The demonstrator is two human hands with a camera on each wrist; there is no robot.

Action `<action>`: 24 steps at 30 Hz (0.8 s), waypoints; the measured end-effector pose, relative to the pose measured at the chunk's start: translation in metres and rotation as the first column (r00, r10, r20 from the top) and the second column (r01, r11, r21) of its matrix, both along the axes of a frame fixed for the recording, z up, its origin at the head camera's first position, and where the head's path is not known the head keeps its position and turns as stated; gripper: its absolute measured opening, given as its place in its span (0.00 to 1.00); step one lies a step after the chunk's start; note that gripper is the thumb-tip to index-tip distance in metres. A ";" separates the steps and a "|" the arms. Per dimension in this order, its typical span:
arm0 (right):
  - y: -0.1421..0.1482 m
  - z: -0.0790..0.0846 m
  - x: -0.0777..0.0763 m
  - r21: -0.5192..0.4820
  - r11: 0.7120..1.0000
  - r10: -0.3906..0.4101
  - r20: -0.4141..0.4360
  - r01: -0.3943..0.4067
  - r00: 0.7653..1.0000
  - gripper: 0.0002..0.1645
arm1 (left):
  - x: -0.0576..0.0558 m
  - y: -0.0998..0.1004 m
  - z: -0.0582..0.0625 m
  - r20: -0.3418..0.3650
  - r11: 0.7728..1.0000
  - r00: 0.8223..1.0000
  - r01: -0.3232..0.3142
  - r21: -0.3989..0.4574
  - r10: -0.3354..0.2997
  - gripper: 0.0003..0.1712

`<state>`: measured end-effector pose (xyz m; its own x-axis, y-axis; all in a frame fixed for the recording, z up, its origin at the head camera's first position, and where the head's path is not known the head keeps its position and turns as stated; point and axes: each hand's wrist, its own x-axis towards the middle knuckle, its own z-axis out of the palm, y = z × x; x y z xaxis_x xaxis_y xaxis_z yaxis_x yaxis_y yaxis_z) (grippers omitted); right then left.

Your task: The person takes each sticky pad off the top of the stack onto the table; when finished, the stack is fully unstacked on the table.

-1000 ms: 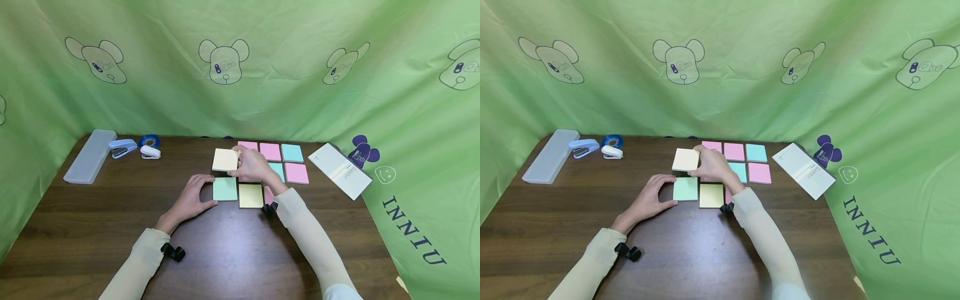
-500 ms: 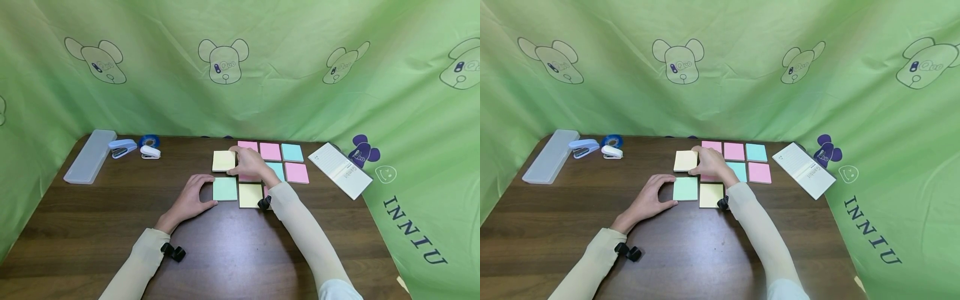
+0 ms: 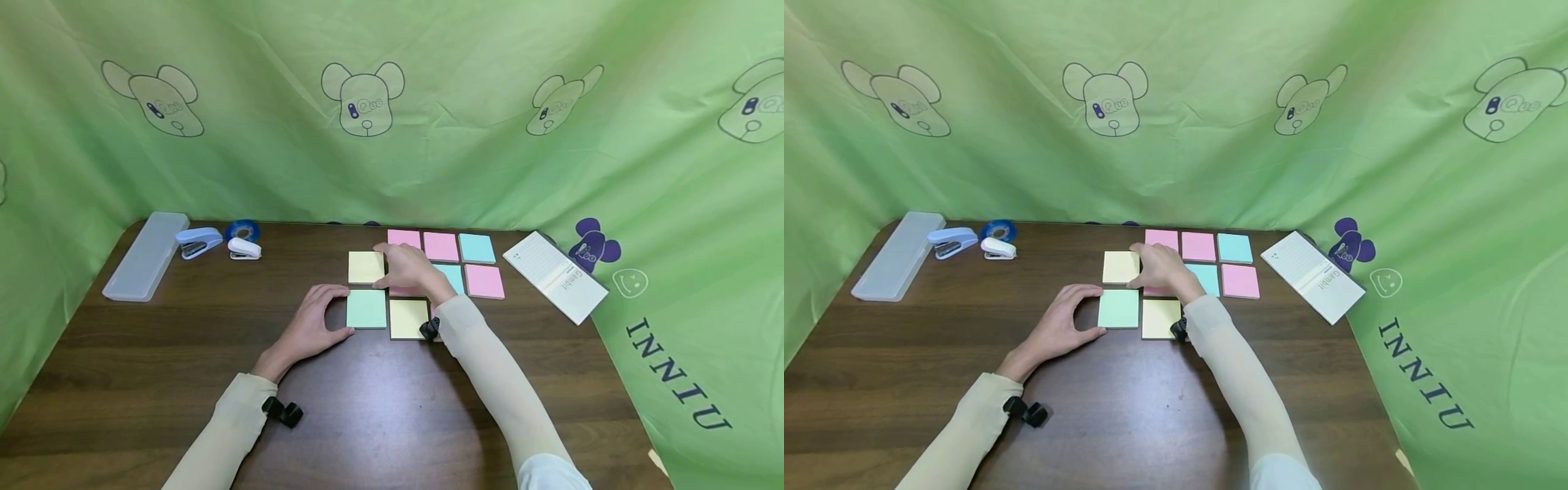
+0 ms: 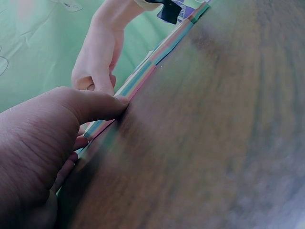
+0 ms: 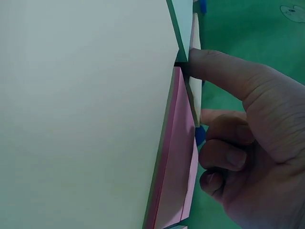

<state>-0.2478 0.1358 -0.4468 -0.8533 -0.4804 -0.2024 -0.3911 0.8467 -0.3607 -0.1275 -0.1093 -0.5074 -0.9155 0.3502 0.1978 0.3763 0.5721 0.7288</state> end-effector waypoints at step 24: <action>0.035 0.004 0.051 -0.237 0.971 -0.090 -0.239 0.031 0.967 0.33 | 0.002 0.001 0.001 0.018 0.999 1.000 0.012 0.050 -0.013 0.54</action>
